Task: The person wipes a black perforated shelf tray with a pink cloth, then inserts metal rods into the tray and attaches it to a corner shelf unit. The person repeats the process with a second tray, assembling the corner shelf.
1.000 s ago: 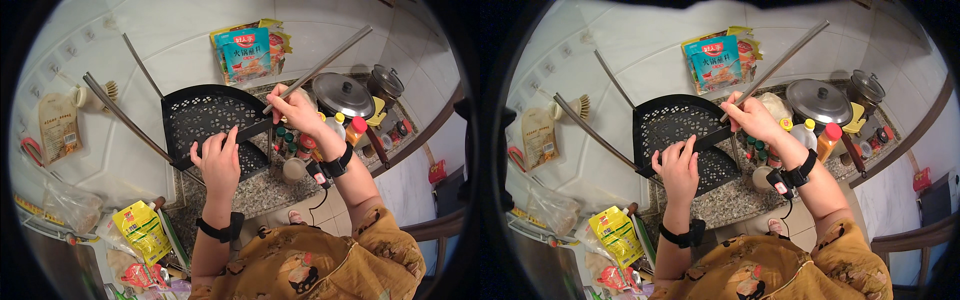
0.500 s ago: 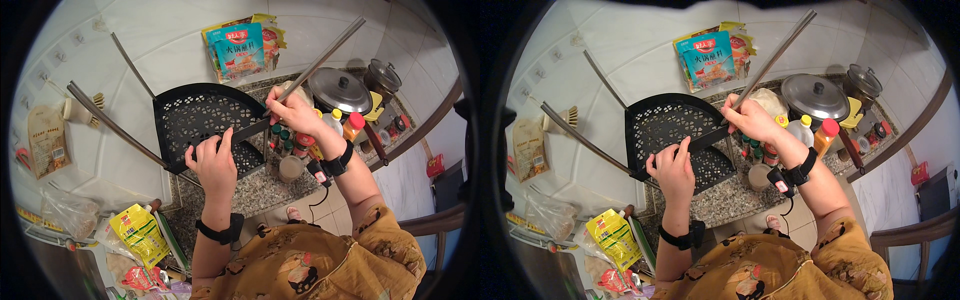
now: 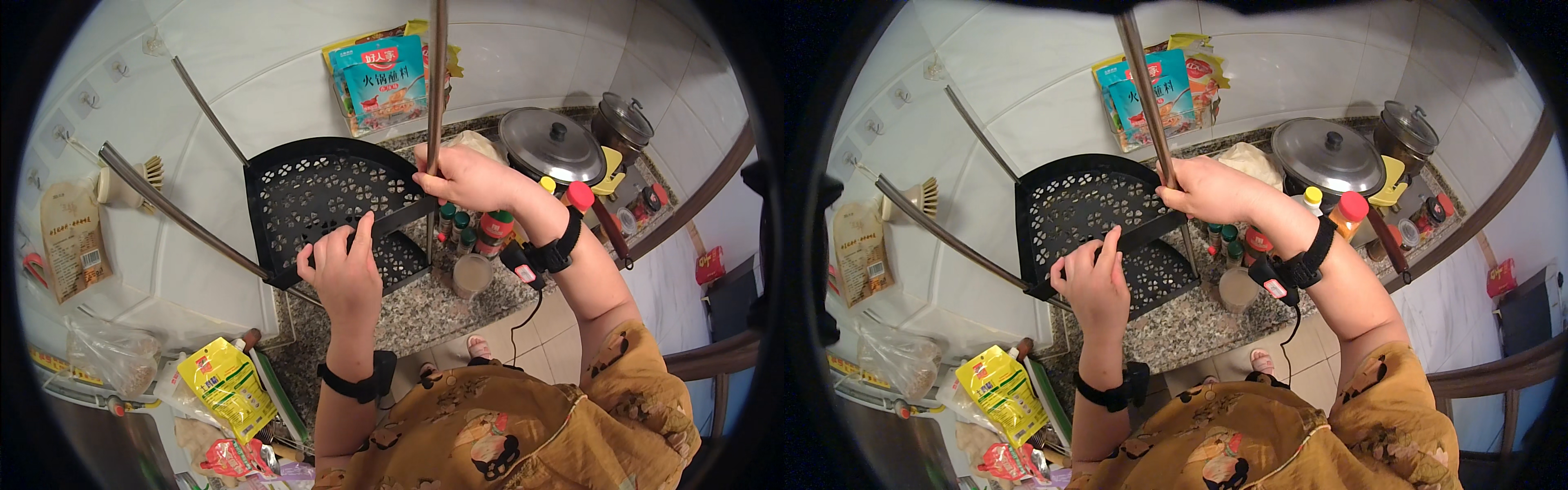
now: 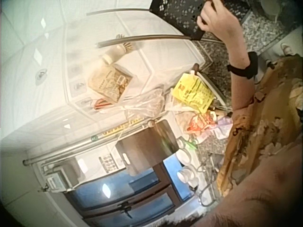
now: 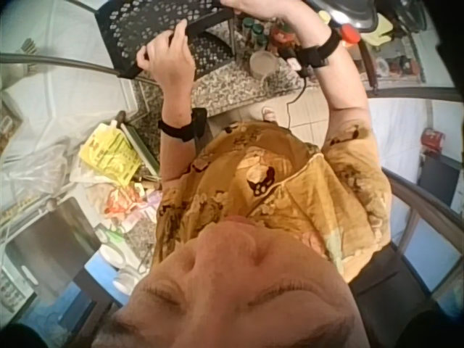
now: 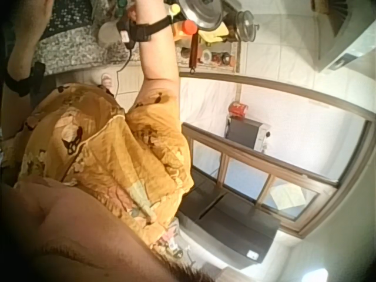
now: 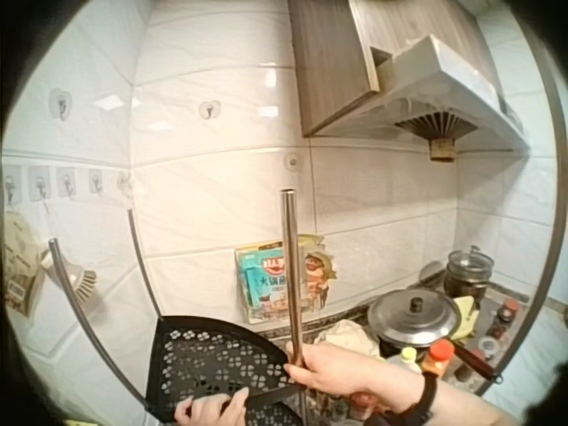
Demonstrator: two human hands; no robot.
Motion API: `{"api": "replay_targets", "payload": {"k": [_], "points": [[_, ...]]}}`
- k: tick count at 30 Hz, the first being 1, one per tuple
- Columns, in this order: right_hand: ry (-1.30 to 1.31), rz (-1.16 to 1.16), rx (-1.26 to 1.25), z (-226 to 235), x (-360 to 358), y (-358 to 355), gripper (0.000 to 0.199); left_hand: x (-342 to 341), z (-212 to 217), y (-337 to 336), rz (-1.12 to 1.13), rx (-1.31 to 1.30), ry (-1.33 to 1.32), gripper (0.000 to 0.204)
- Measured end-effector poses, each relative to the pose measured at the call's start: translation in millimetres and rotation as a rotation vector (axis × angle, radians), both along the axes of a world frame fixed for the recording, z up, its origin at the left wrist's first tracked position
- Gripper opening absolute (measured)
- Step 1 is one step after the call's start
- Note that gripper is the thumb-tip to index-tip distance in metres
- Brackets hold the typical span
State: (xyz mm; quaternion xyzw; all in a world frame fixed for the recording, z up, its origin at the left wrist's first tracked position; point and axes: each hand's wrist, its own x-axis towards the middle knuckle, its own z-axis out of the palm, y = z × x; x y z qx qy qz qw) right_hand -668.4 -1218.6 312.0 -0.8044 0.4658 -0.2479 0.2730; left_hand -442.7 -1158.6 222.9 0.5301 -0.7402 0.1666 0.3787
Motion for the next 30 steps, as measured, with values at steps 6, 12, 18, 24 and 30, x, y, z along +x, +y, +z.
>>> {"api": "replay_targets", "payload": {"k": [6,12,18,24,30], "points": [[0.095,-0.004,0.003,0.4,0.7,-5.6,0.028,-0.7,0.7,1.5,-0.016,-0.003,0.018,0.041],[0.025,0.029,0.038,-5.2,-0.9,-9.3,0.029,0.6,1.4,-0.6,-0.028,-0.005,0.028,0.039],[0.022,0.053,-0.005,-16.5,-3.1,-14.0,0.033,4.6,6.3,0.0,-0.036,-0.006,0.017,0.032],[0.157,-0.099,-0.184,-18.3,-1.5,-4.5,0.049,4.5,7.3,-1.8,-0.052,0.011,0.037,0.034],[-0.622,-0.049,-0.225,50.1,1.9,-14.3,0.051,1.8,5.9,0.0,-0.066,0.013,0.066,0.039]]}}
